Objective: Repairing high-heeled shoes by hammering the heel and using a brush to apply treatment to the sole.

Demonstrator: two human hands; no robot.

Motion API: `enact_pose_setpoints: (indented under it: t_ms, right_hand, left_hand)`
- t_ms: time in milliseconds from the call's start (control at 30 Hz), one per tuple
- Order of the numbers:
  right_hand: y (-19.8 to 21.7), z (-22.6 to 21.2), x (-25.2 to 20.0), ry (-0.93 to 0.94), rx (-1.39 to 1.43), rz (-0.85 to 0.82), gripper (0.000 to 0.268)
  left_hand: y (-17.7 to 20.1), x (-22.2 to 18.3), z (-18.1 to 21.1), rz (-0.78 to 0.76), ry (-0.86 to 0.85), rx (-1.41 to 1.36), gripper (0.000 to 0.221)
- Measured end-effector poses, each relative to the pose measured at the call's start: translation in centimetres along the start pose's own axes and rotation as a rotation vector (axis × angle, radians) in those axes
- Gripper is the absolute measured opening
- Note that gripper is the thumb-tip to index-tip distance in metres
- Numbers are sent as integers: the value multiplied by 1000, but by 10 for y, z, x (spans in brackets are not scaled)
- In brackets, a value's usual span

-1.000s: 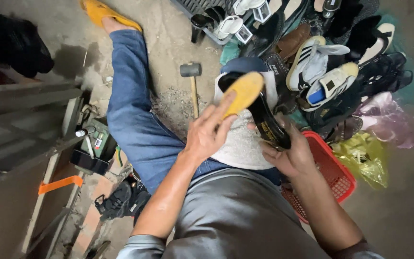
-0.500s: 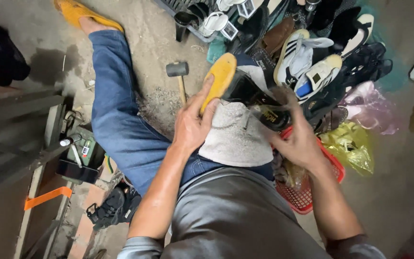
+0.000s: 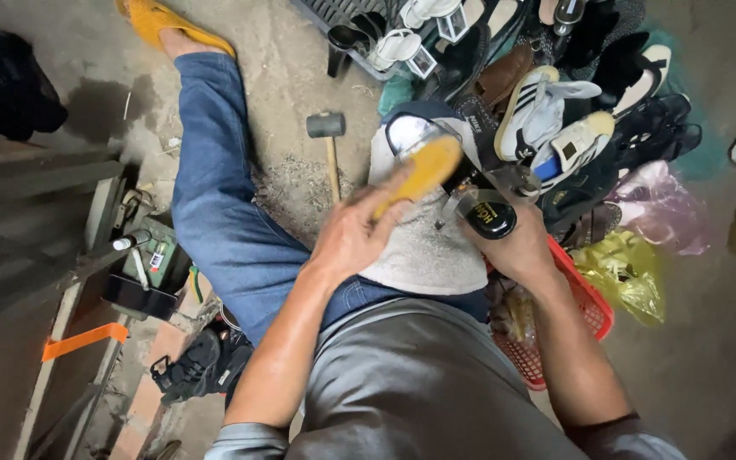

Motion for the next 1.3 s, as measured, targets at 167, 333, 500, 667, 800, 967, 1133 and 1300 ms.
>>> enact_pose_setpoints:
  t_ms: [167, 333, 500, 667, 800, 967, 1133, 1300]
  right_hand:
    - [-6, -5, -3, 111, -74, 65, 48]
    - [-11, -18, -1, 274, -147, 109, 49]
    - [-9, 17, 8, 232, -51, 57, 66]
    - [-5, 8, 16, 256, 60, 15, 64]
    - [-6, 21, 20, 190, 11, 23, 70]
    - [-9, 2, 27, 169, 47, -62, 63]
    - [-16, 11, 21, 161, 198, -45, 54]
    - [-13, -18, 17, 221, 182, 25, 47]
  left_hand:
    - [6, -13, 32, -176, 198, -146, 45]
    - [-7, -15, -3, -122, 245, -122, 48]
    - [0, -24, 32, -210, 91, -398, 39]
    - [2, -18, 20, -123, 171, -205, 35]
    - [0, -22, 32, -166, 35, -245, 31]
    - [4, -16, 12, 12, -12, -211, 38]
    - [30, -31, 17, 54, -46, -304, 42]
    - [28, -50, 52, 14, -157, -270, 44]
Point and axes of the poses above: each hand's wrist, its own x-axis towards the middle knuckle, its own y-axis out of the back of the hand, z = x × y, the point moved 2 cm from there along x, towards the middle knuckle, and after that the axes turned 4 degrees about -z, right-handed, at the moved point
